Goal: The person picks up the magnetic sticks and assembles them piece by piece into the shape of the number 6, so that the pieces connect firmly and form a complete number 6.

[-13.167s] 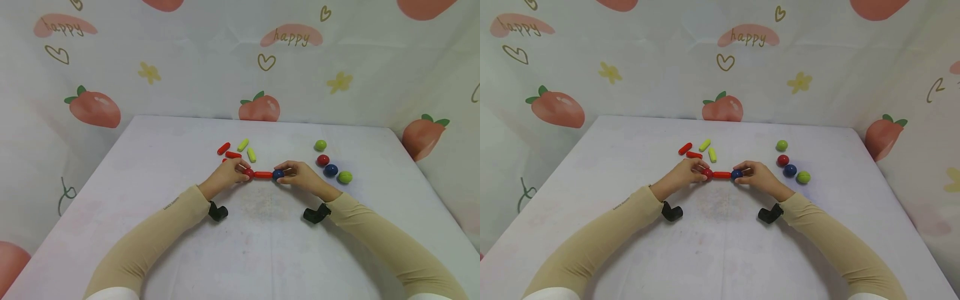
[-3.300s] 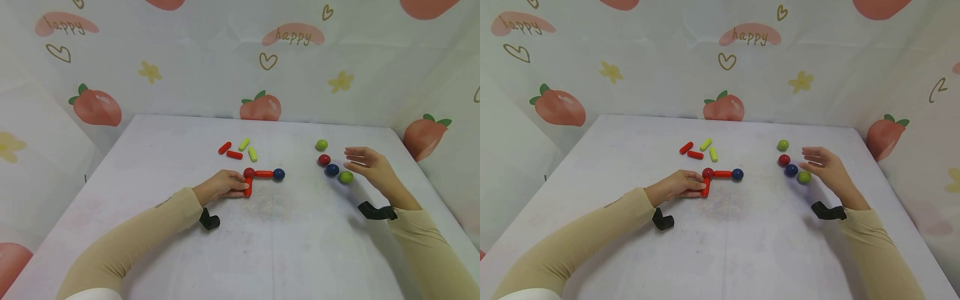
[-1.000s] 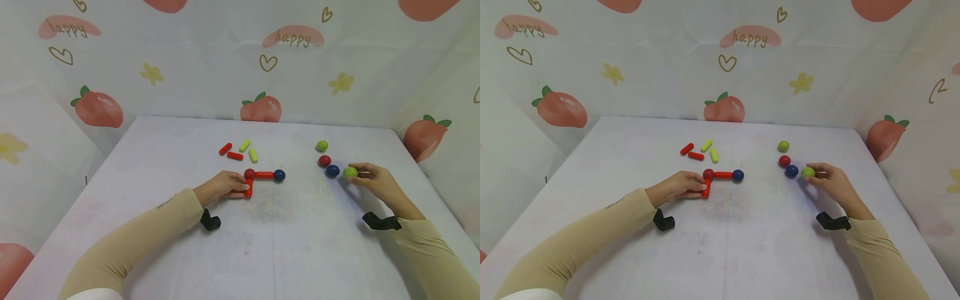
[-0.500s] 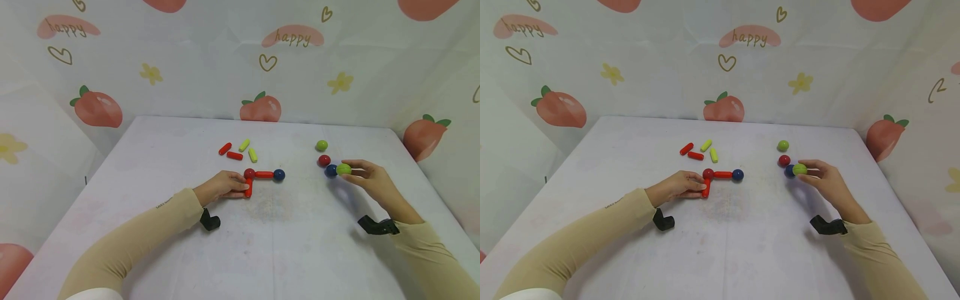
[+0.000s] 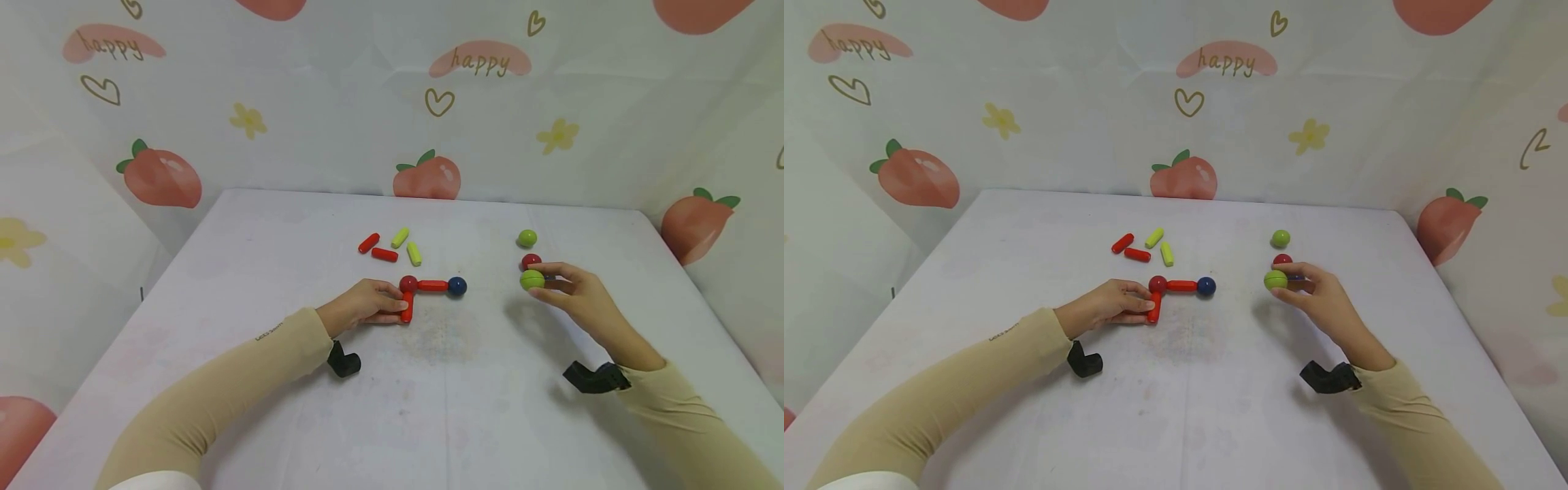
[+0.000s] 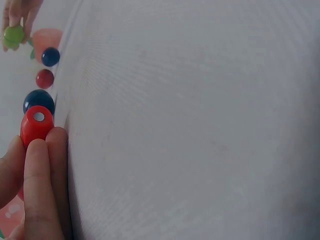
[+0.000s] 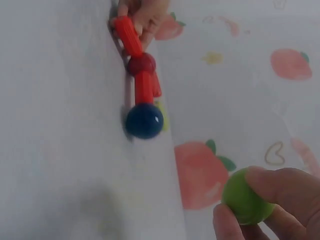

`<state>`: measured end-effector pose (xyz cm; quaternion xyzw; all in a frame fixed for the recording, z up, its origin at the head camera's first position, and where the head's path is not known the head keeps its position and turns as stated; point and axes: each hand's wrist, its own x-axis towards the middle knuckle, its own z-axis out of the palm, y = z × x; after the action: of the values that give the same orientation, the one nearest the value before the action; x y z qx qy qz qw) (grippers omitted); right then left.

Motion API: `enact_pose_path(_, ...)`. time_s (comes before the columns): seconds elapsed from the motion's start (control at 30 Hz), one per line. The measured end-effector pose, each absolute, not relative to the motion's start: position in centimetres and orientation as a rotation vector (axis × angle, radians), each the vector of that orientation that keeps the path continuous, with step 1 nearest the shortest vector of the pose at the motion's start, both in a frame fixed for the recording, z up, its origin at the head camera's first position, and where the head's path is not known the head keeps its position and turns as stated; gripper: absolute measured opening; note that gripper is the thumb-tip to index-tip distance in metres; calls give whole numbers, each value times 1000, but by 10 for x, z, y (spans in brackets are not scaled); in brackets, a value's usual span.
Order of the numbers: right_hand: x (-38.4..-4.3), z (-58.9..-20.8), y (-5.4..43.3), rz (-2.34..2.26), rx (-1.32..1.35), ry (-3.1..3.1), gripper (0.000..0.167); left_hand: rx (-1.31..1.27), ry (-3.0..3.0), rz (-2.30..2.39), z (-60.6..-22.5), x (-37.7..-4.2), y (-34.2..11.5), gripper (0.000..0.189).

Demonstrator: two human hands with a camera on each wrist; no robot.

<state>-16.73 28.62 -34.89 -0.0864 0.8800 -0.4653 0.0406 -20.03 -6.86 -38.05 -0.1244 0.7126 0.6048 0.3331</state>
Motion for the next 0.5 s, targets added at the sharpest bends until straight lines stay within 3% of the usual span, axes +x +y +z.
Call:
enact_pose_path(0.27,-163,-347,261,-1436,-324,2617,49,-325,1862,1581,-380,-200,-68,35)
enact_pose_path(0.5,-161,-351,240,-1475,-391,2553,41,-333,1872,1564,-380,-201,-68,34)
